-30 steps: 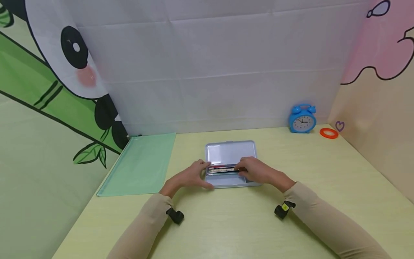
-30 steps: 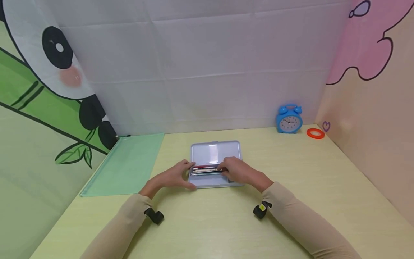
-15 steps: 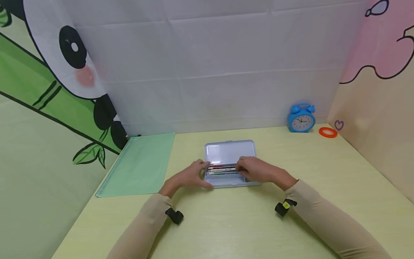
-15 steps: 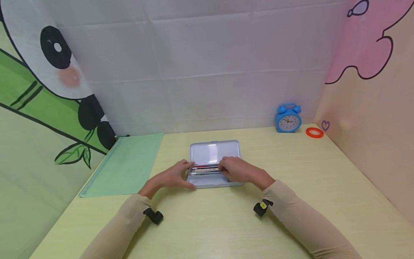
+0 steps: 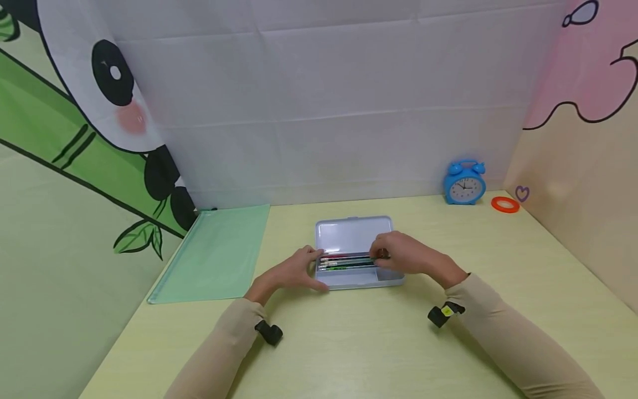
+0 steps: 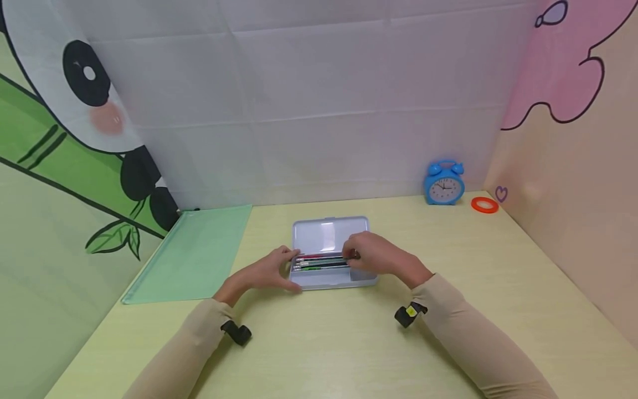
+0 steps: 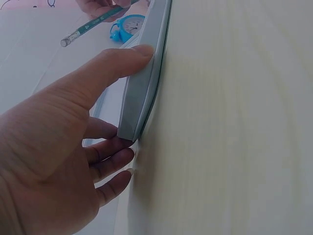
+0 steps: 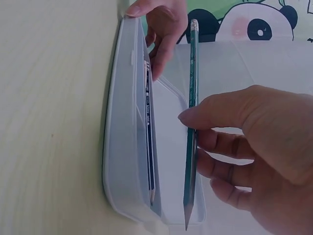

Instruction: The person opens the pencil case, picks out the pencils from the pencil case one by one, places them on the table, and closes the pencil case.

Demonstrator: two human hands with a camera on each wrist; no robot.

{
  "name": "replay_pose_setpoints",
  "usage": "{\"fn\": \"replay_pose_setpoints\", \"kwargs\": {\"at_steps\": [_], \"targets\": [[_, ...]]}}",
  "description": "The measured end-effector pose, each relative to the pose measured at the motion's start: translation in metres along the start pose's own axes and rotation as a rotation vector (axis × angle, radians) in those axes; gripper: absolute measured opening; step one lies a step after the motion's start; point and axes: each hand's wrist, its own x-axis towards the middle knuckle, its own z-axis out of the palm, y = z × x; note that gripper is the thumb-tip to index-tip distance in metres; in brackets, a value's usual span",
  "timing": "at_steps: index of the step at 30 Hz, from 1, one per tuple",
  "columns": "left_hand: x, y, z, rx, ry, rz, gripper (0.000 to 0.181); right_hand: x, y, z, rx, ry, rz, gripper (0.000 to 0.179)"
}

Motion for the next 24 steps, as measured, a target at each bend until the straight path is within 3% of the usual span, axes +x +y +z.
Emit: {"fn": "replay_pose_setpoints", "kwargs": {"at_steps": [6, 24], "targets": [[0.0, 0.001, -0.001, 0.004, -0.001, 0.001, 0.107, -0.003, 0.004, -0.01, -0.004, 0.009, 0.002, 0.008], [0.0, 0.0, 0.0, -0.008, -0.001, -0.005, 0.106, -0.027, 0.031, -0.052, -0.008, -0.127, 0.25, 0.017]]}}
